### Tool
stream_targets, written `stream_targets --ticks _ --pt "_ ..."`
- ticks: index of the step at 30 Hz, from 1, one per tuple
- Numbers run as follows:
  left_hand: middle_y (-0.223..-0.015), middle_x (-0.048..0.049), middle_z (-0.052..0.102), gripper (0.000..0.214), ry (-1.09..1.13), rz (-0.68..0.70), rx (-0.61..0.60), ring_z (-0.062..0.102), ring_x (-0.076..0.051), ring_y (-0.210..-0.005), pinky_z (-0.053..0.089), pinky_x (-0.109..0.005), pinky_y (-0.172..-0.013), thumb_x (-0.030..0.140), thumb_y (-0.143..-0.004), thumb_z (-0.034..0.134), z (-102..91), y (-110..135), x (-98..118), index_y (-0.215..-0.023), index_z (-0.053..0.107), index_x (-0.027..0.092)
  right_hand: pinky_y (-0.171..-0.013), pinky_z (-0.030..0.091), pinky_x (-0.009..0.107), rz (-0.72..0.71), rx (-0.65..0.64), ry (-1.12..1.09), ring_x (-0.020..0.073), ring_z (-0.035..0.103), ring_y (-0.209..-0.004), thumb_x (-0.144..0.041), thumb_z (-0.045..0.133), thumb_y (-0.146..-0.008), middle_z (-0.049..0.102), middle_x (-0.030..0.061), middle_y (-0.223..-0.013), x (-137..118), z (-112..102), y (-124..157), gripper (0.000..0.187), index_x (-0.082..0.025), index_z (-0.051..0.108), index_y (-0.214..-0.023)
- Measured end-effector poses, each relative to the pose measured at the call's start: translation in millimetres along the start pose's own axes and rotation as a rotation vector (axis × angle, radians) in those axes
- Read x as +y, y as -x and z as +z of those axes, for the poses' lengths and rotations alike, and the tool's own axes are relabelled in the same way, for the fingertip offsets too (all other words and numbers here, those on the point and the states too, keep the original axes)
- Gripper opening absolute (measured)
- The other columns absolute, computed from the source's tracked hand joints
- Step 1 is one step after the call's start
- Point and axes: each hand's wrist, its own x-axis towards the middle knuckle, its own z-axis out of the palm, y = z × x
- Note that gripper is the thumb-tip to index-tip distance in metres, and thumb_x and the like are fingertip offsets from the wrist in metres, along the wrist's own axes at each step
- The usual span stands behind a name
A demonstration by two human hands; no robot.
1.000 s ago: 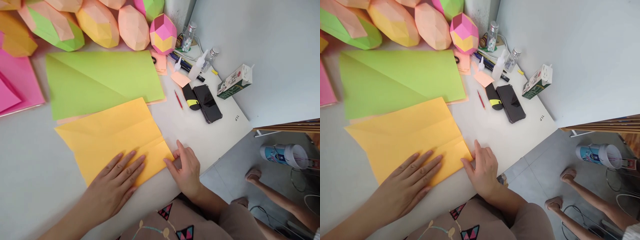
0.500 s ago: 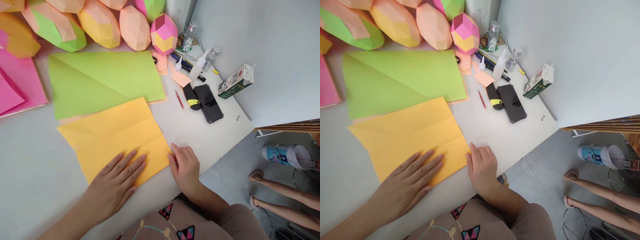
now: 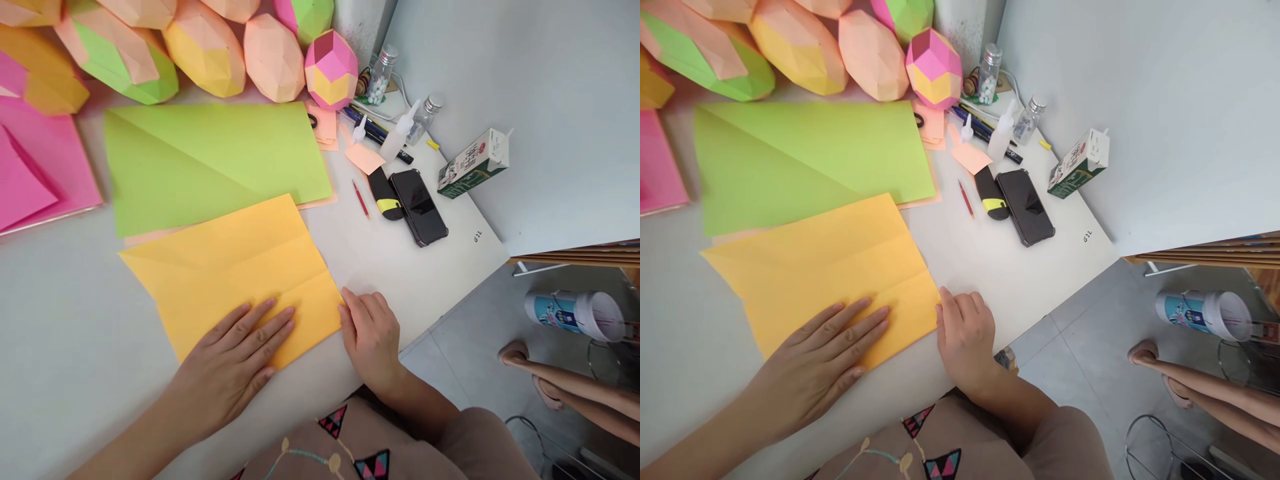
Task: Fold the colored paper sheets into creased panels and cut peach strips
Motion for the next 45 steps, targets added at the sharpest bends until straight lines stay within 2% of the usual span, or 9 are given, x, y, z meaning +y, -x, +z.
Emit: stream_targets --ticks 21,26,30,36,39,45 --pt "-0.146 0.0046 0.039 0.056 -0.061 0.03 0.011 0.025 -0.02 -0.14 0.011 -0.038 -0.117 0.042 -0.096 0.034 1.4 -1.1 -0.5 -0.148 0.019 0.029 -0.062 0.043 0.032 0.0 0.026 0.033 0.0182 0.048 -0.071 -0.017 0.045 -0.093 0.06 0.0062 -0.073 -1.1 0.7 -1.3 0.023 -0.009 0.061 -0.107" --pt "-0.146 0.0064 0.039 0.055 -0.05 0.002 0.004 0.026 -0.02 -0.139 0.012 -0.038 -0.117 0.043 -0.096 0.033 1.1 -0.6 0.6 -0.147 0.018 0.032 -0.063 0.044 0.032 0.01 0.029 0.03 0.0183 0.048 -0.07 -0.018 0.046 -0.092 0.06 0.0062 -0.074 -0.5 1.2 -0.5 0.023 -0.008 0.06 -0.109" --pt "-0.146 0.0061 0.04 0.055 -0.046 0.002 0.01 0.028 -0.021 -0.139 0.013 -0.038 -0.117 0.044 -0.095 0.035 2.2 0.5 1.0 -0.147 0.02 0.031 -0.063 0.045 0.033 0.017 0.01 0.023 0.0188 0.048 -0.07 -0.024 0.047 -0.092 0.059 0.0059 -0.074 1.3 2.2 2.3 0.032 -0.007 0.053 -0.119" --pt "-0.145 0.0047 0.041 0.056 -0.044 0.005 0.017 0.028 -0.022 -0.139 0.013 -0.039 -0.117 0.044 -0.095 0.036 2.9 -0.3 1.0 -0.147 0.022 0.029 -0.063 0.048 0.034 0.021 0.035 0.016 0.02 0.048 -0.071 -0.041 0.054 -0.088 0.056 0.0048 -0.074 2.0 3.9 5.5 0.064 -0.006 0.033 -0.137" --pt "-0.146 0.0043 0.04 0.056 -0.051 0.011 0.023 0.027 -0.021 -0.139 0.012 -0.039 -0.117 0.044 -0.095 0.035 1.9 -0.6 0.9 -0.147 0.022 0.029 -0.062 0.048 0.034 0.034 0.025 0.028 0.0205 0.048 -0.072 -0.044 0.053 -0.088 0.056 0.0047 -0.075 2.2 4.3 5.8 0.067 -0.007 0.03 -0.139" --pt "-0.147 0.0046 0.039 0.056 -0.066 0.006 0.011 0.026 -0.021 -0.14 0.012 -0.039 -0.117 0.044 -0.095 0.034 2.2 0.0 0.9 -0.148 0.019 0.03 -0.059 0.046 0.033 0.041 0.028 0.012 0.0195 0.049 -0.069 -0.044 0.052 -0.09 0.056 0.0033 -0.072 6.4 2.7 3.3 0.06 -0.01 0.035 -0.137"
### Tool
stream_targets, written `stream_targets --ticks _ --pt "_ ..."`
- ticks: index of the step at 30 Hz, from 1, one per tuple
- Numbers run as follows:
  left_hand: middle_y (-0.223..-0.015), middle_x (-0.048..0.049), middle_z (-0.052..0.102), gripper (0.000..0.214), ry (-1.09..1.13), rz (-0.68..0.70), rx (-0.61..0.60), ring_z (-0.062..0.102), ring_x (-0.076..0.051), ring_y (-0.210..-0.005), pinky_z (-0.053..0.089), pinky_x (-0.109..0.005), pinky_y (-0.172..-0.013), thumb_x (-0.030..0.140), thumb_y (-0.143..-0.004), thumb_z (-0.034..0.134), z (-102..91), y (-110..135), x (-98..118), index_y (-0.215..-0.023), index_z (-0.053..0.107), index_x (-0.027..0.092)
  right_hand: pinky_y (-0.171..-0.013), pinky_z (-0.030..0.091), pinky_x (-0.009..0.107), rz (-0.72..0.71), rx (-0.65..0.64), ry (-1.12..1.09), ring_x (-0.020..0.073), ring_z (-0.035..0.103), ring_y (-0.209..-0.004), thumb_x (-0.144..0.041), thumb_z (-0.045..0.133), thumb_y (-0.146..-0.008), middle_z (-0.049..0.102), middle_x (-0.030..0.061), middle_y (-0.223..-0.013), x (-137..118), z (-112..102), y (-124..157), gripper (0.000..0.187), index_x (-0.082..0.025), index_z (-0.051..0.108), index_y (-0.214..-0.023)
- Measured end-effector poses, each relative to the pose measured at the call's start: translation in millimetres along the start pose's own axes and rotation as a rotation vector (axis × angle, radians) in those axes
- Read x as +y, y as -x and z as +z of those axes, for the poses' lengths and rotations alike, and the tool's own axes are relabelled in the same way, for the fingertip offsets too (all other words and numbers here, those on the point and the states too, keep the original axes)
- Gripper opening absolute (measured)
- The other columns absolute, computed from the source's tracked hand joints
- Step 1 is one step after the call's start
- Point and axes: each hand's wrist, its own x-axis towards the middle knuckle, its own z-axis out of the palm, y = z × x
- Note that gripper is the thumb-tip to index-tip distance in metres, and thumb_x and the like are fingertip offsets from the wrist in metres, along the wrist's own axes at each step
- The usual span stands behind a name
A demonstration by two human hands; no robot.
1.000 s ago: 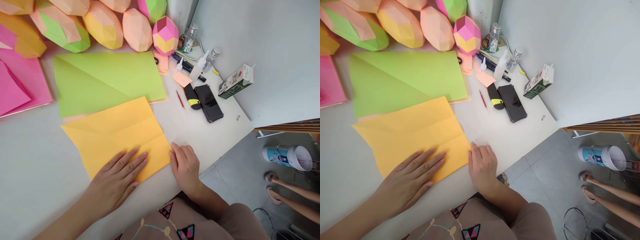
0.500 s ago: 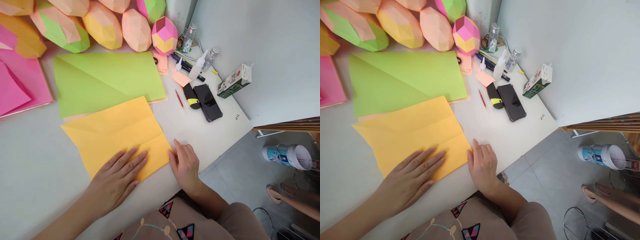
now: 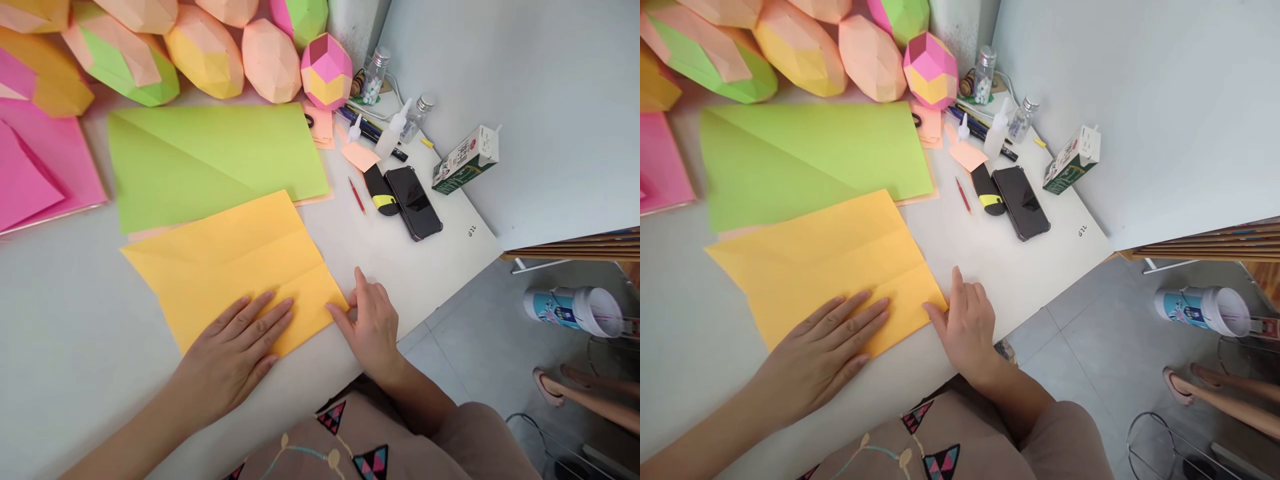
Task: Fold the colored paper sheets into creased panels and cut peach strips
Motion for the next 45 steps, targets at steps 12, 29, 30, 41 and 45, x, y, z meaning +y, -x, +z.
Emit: stream_targets --ticks 12,29,30,41,45 --pt "-0.147 0.0052 0.038 0.057 0.008 0.002 -0.007 0.023 -0.02 -0.141 0.01 -0.037 -0.117 0.042 -0.096 0.034 -0.6 -0.8 -0.1 -0.148 0.016 0.031 -0.065 0.046 0.031 -0.024 -0.022 -0.108 0.0172 0.053 -0.07 -0.026 0.047 -0.093 0.062 0.0033 -0.074 0.8 -0.8 -0.6 0.033 -0.013 0.05 -0.123" --pt "-0.147 0.0046 0.037 0.056 0.02 0.011 0.008 0.025 -0.021 -0.14 0.011 -0.037 -0.117 0.042 -0.095 0.036 0.0 -1.3 -0.9 -0.148 0.019 0.03 -0.062 0.041 0.029 -0.058 -0.021 0.065 0.017 0.049 -0.07 -0.016 0.04 -0.094 0.058 0.0046 -0.07 -9.3 -0.1 -6.4 0.024 -0.012 0.063 -0.103" --pt "-0.147 0.0047 0.037 0.056 0.021 0.009 0.008 0.025 -0.021 -0.14 0.011 -0.037 -0.117 0.042 -0.095 0.036 0.0 -1.4 -0.9 -0.148 0.019 0.03 -0.062 0.041 0.029 -0.058 -0.025 0.071 0.0169 0.049 -0.069 -0.015 0.04 -0.093 0.057 0.0044 -0.07 -9.2 0.2 -6.1 0.025 -0.013 0.063 -0.103" --pt "-0.147 0.0059 0.038 0.056 0.009 0.009 0.004 0.024 -0.019 -0.14 0.011 -0.036 -0.117 0.043 -0.095 0.035 -0.4 -1.4 -1.4 -0.148 0.018 0.031 -0.061 0.041 0.03 -0.071 -0.037 0.118 0.0171 0.048 -0.069 -0.015 0.041 -0.093 0.055 0.0043 -0.069 -8.6 0.7 -5.5 0.024 -0.012 0.063 -0.103" --pt "-0.147 0.0054 0.039 0.057 0.016 -0.001 0.013 0.026 -0.02 -0.139 0.011 -0.036 -0.117 0.043 -0.095 0.036 -0.6 -0.6 -0.1 -0.148 0.018 0.031 -0.062 0.042 0.031 -0.078 -0.018 0.125 0.0178 0.047 -0.07 -0.018 0.042 -0.094 0.057 0.005 -0.071 -8.0 1.6 -5.4 0.024 -0.01 0.06 -0.106"
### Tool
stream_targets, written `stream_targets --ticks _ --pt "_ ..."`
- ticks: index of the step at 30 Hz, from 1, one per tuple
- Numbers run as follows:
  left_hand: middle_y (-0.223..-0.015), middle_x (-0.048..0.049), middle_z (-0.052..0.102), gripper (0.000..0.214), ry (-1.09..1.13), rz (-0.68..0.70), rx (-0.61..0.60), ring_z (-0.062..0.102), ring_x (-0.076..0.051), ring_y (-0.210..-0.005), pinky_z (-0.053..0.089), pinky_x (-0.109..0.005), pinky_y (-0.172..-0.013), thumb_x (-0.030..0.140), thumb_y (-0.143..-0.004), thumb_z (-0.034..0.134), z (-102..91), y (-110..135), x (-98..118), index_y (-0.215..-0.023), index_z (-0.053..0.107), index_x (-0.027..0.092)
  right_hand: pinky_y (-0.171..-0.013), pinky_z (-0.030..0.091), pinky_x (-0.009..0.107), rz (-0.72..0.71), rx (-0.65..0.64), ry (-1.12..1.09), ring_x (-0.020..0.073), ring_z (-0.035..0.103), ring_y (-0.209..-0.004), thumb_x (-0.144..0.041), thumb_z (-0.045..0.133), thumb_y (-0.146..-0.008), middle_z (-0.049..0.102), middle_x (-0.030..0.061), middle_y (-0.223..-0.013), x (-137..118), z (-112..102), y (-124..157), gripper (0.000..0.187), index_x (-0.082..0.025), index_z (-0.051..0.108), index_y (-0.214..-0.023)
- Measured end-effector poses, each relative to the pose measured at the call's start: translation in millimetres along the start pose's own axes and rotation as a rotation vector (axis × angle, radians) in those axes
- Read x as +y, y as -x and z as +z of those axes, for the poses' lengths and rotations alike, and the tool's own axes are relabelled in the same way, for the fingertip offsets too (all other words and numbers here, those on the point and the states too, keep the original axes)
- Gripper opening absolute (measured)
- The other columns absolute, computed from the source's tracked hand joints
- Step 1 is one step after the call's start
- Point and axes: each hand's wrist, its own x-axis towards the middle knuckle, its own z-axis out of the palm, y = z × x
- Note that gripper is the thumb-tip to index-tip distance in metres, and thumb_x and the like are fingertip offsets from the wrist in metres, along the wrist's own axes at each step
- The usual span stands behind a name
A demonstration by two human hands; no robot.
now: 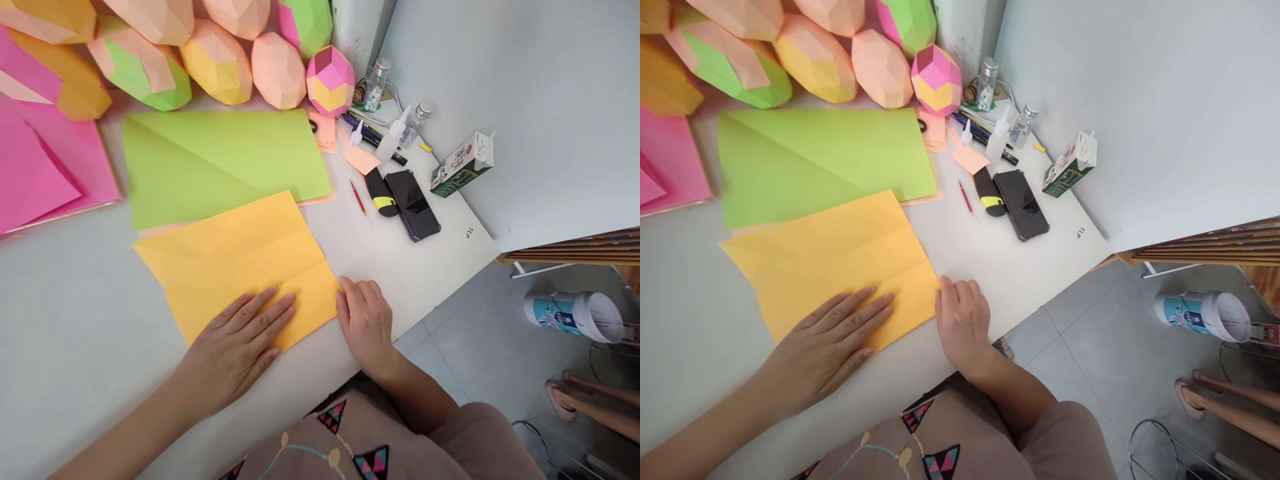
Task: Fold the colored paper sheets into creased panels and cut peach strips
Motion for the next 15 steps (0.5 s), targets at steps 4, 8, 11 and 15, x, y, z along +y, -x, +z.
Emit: stream_targets --ticks 4,8,11,15 --pt "-0.146 0.0047 0.039 0.057 -0.002 0.003 0.014 0.028 -0.021 -0.139 0.013 -0.037 -0.117 0.043 -0.095 0.036 1.1 0.3 0.2 -0.148 0.019 0.03 -0.063 0.044 0.031 0.02 0.001 -0.029 0.0185 0.049 -0.072 -0.023 0.043 -0.094 0.058 0.0059 -0.074 1.0 0.9 1.5 0.026 -0.009 0.057 -0.112" --pt "-0.146 0.0046 0.04 0.057 -0.003 -0.003 0.011 0.028 -0.021 -0.139 0.014 -0.038 -0.117 0.044 -0.095 0.036 2.0 0.3 -0.1 -0.148 0.02 0.03 -0.064 0.046 0.033 0.039 -0.018 -0.078 0.0206 0.049 -0.075 -0.041 0.047 -0.092 0.057 0.0062 -0.077 2.0 -0.1 2.9 0.045 -0.009 0.049 -0.124" --pt "-0.146 0.0042 0.039 0.057 -0.013 0.006 0.002 0.027 -0.021 -0.139 0.013 -0.038 -0.117 0.043 -0.095 0.037 1.7 0.1 -0.4 -0.148 0.019 0.03 -0.064 0.046 0.035 0.056 -0.002 -0.049 0.0219 0.048 -0.076 -0.049 0.049 -0.089 0.056 0.0067 -0.078 2.9 -1.5 2.9 0.056 -0.009 0.045 -0.128" --pt "-0.147 0.0043 0.038 0.058 -0.018 0.013 0.003 0.026 -0.021 -0.139 0.012 -0.038 -0.117 0.042 -0.095 0.037 1.1 -0.2 -0.4 -0.148 0.018 0.029 -0.062 0.045 0.034 0.075 0.004 0.022 0.0229 0.047 -0.078 -0.052 0.047 -0.089 0.056 0.0081 -0.08 5.1 -3.1 1.9 0.057 -0.009 0.046 -0.127"
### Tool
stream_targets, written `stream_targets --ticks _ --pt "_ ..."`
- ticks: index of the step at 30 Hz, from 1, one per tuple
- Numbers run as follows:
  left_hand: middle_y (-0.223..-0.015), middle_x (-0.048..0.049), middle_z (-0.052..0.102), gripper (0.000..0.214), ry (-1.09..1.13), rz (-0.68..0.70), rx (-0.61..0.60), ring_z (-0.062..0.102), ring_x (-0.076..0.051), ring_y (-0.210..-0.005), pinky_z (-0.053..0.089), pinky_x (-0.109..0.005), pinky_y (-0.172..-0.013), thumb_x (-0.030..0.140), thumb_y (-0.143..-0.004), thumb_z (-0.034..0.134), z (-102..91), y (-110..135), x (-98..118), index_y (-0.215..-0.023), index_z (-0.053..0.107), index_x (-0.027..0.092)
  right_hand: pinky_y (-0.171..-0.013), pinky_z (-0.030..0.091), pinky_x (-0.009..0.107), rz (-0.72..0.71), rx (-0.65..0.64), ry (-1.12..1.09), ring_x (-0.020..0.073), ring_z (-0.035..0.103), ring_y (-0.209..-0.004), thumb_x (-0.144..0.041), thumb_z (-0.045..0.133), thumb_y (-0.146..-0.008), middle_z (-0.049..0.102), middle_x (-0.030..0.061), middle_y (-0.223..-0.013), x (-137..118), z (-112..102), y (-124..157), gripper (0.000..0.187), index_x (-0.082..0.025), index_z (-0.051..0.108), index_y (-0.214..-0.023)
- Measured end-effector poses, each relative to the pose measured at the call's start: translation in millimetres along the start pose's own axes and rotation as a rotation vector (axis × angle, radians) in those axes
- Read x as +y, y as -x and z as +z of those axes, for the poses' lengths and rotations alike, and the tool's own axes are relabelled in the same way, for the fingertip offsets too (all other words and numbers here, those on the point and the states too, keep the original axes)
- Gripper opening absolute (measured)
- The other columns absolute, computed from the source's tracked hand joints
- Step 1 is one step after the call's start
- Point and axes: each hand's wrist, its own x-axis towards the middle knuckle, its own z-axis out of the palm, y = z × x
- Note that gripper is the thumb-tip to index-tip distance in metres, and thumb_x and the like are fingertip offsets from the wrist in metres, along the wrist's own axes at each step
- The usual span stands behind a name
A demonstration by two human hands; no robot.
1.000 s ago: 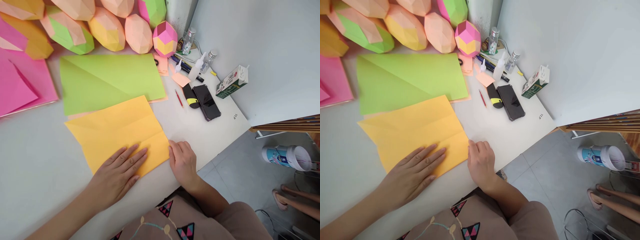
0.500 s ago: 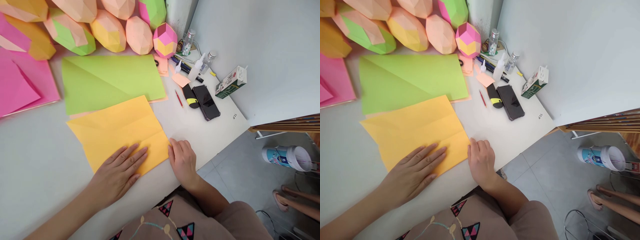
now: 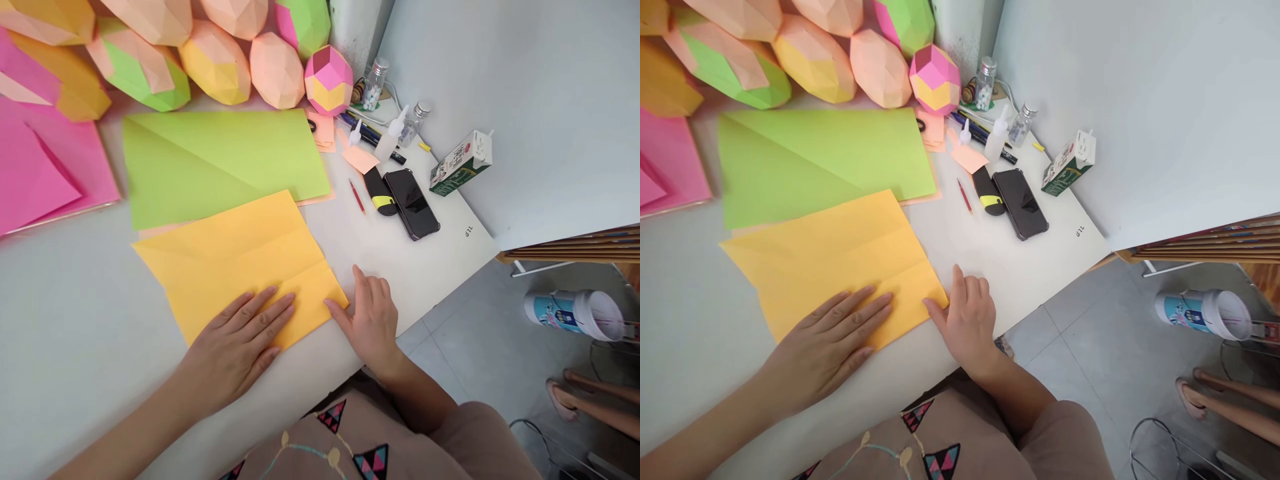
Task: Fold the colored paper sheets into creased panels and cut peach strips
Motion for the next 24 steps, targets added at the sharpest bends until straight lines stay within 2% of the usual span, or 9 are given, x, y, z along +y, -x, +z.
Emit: stream_targets --ticks 5,9,13,17,20,24 --pt "-0.147 0.0049 0.038 0.058 -0.003 -0.006 0.001 0.026 -0.02 -0.14 0.012 -0.037 -0.117 0.043 -0.095 0.035 -0.7 0.0 0.7 -0.148 0.016 0.03 -0.056 0.042 0.031 -0.003 -0.002 0.078 0.0222 0.048 -0.077 -0.05 0.046 -0.091 0.057 0.008 -0.078 4.6 0.8 -2.0 0.053 -0.008 0.05 -0.122" --pt "-0.147 0.0045 0.038 0.057 0.003 -0.007 -0.001 0.026 -0.02 -0.14 0.012 -0.037 -0.117 0.042 -0.096 0.034 -0.4 0.0 0.8 -0.148 0.016 0.03 -0.056 0.041 0.03 -0.036 0.013 0.084 0.021 0.049 -0.075 -0.04 0.045 -0.094 0.058 0.0072 -0.076 10.3 1.6 -3.4 0.041 -0.008 0.053 -0.119" --pt "-0.146 0.004 0.039 0.057 0.002 -0.001 0.003 0.026 -0.021 -0.139 0.012 -0.037 -0.117 0.043 -0.095 0.035 0.1 0.1 0.6 -0.148 0.017 0.029 -0.059 0.042 0.029 -0.048 0.01 -0.056 0.0188 0.049 -0.073 -0.025 0.045 -0.094 0.059 0.0052 -0.075 16.6 -0.3 -2.6 0.027 -0.011 0.057 -0.114" --pt "-0.146 0.0042 0.039 0.056 -0.004 0.001 0.008 0.026 -0.021 -0.139 0.012 -0.038 -0.117 0.042 -0.096 0.034 0.4 0.5 0.5 -0.148 0.018 0.029 -0.064 0.045 0.03 0.02 0.065 -0.269 0.0172 0.05 -0.073 -0.017 0.041 -0.092 0.059 0.0041 -0.076 17.5 -3.4 0.0 0.024 -0.014 0.058 -0.111" --pt "-0.147 0.0045 0.038 0.056 0.001 0.007 0.014 0.026 -0.022 -0.14 0.012 -0.038 -0.117 0.042 -0.096 0.034 0.9 0.9 0.5 -0.148 0.017 0.03 -0.07 0.047 0.034 0.041 0.1 -0.32 0.019 0.051 -0.08 -0.021 0.048 -0.089 0.058 0.0051 -0.08 10.5 -4.7 2.3 0.025 -0.014 0.056 -0.112" --pt "-0.147 0.0049 0.037 0.057 0.005 0.003 0.019 0.027 -0.022 -0.139 0.013 -0.039 -0.117 0.043 -0.095 0.034 2.2 1.3 0.6 -0.148 0.017 0.03 -0.081 0.047 0.044 0.01 0.055 -0.226 0.0254 0.049 -0.094 -0.041 0.056 -0.084 0.056 0.0096 -0.091 -10.3 -3.4 5.5 0.048 -0.012 0.049 -0.123"
